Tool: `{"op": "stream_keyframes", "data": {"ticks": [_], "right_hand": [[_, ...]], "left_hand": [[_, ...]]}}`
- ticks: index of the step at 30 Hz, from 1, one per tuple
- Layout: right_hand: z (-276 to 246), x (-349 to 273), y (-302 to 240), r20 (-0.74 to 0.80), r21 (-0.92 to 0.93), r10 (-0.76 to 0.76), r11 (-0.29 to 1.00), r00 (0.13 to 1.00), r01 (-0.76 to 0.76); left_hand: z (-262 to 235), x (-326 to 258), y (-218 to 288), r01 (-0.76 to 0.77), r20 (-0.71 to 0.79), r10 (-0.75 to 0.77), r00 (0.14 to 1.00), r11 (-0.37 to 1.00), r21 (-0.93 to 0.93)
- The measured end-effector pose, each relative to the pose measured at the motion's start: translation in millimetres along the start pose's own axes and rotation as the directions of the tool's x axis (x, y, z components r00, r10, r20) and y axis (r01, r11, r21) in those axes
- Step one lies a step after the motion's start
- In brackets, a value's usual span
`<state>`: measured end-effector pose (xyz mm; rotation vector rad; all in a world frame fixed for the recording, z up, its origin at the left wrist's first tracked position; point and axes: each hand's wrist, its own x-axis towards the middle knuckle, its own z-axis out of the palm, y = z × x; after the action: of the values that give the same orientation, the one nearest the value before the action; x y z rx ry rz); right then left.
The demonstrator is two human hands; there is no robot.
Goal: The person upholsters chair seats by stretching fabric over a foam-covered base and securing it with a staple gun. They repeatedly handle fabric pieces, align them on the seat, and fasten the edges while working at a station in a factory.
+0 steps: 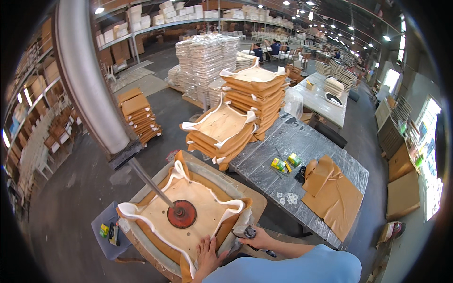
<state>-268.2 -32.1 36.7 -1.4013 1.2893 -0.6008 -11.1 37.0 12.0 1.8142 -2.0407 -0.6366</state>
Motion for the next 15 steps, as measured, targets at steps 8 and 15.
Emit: {"op": "stream_keyframes", "data": {"ticks": [8, 15], "right_hand": [[8, -11, 6, -0.042, -0.091, -0.04, 0.995, 0.998, 0.036], [25, -60, 6, -0.198, -0.081, -0.221, 0.975, 0.955, 0.209]], "left_hand": [[-13, -5, -6, -0.073, 0.005, 0.073, 0.997, 0.997, -0.017], [-18, -13, -13, -0.112, -0.017, 0.112, 0.994, 0.993, 0.031]]}}
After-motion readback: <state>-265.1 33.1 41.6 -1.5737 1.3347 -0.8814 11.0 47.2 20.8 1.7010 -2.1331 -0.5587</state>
